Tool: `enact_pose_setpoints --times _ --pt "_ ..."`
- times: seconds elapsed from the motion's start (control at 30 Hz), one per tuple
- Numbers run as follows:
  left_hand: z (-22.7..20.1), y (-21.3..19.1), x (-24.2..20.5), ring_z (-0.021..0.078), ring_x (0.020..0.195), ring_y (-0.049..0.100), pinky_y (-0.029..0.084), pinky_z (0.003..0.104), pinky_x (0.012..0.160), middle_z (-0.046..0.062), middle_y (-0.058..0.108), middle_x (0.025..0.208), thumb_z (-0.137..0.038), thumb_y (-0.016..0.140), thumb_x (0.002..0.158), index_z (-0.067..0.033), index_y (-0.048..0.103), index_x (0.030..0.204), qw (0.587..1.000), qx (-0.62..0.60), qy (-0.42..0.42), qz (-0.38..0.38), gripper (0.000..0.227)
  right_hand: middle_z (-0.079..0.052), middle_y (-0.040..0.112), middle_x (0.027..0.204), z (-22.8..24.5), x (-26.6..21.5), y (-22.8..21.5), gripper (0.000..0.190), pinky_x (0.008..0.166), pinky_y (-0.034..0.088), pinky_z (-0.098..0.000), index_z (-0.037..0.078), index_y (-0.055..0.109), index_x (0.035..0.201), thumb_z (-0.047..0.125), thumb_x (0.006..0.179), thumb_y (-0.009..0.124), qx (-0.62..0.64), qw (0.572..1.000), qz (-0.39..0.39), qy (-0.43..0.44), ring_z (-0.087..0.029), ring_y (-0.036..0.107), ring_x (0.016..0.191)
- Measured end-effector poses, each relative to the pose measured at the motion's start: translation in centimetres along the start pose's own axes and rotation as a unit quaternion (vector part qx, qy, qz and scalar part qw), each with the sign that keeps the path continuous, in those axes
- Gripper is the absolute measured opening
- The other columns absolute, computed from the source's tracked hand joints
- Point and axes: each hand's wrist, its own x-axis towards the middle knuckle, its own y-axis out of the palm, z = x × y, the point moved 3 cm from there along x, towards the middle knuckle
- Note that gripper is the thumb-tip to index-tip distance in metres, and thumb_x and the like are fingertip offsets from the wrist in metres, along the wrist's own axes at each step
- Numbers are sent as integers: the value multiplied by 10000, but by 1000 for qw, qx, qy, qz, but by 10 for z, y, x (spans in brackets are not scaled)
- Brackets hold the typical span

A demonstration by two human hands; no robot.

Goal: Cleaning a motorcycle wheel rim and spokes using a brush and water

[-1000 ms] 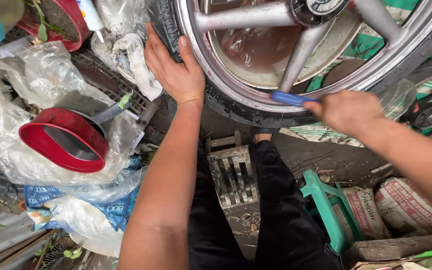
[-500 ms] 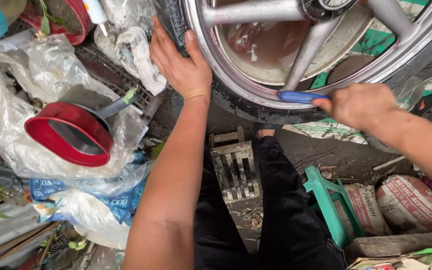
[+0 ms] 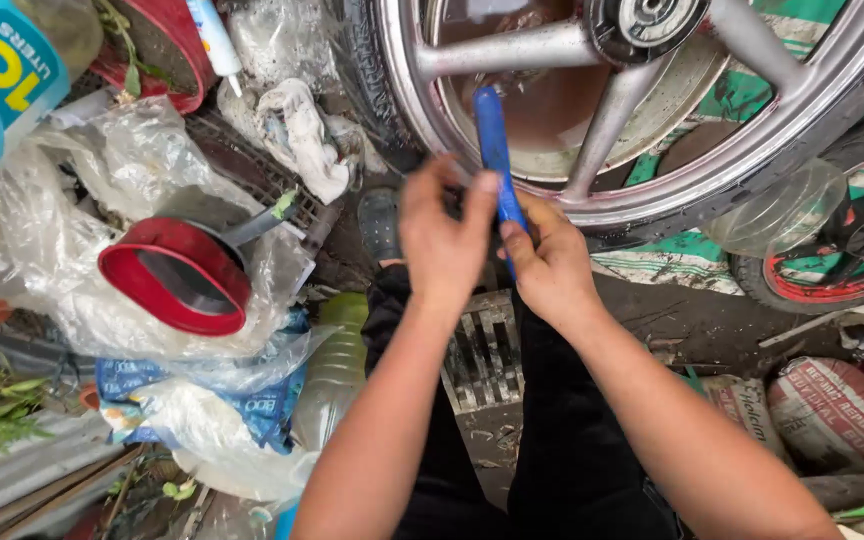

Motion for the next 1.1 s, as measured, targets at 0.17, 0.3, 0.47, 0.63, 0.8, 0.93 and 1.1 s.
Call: enact_pose_setpoints --times 0.17,0.3,0.47,0.63,0.8,0.93,1.1 --pt "12 0 -9 458 986 821 589 588 891 204 815 860 -476 638 1074 -94 728 1072 945 -91 -239 205 393 -185 749 1066 -41 27 7 438 941 660 -458 19 811 1309 -17 996 507 187 973 133 -17 -258 766 940" --pt "21 -32 -12 308 803 815 613 479 848 99 806 770 -356 624 1135 -118 657 1024 959 -158 -198 125 264 -162 768 1128 -48 148 -1 247 996 565 -572 138 833 1228 119 1038 677 -176 968 -22 -180 -413 738 1152" --pt "63 -48 -25 235 762 809 640 391 737 79 820 796 -320 581 1169 -116 684 1055 952 -193 -220 90 255 -212 826 1268 -74 273 48 597 1171 469 -608 43 849 1263 539 1076 575 -407 912 35 -30 -464 702 1328" --pt "71 -67 -27 222 762 756 601 363 736 74 819 811 -314 560 1190 -114 727 1021 953 -177 -225 102 311 -127 840 1156 -69 215 31 450 1063 571 -569 150 846 1243 293 868 643 -322 943 82 4 -412 760 1217" --pt "61 -64 0 281 864 792 615 491 883 157 851 1071 -339 586 1163 -96 745 1267 960 -162 -203 105 309 -142 812 1138 -28 104 -19 438 1028 552 -562 235 824 1313 203 907 662 -105 993 -44 -17 -452 723 1190" --pt "73 -43 71 499 1518 500 334 646 1292 271 556 1612 -390 537 1203 -41 571 1603 983 -139 -34 115 531 -127 782 855 -6 73 -13 215 817 593 -490 245 846 1125 287 918 809 -135 981 -139 -12 -411 783 941" --pt "38 -47 123 613 1604 279 174 717 1349 379 384 1691 -357 475 1249 79 530 1572 981 -120 63 141 546 -180 785 850 -27 102 -1 277 890 602 -570 219 799 1107 323 851 828 -179 976 -112 57 -478 784 981"
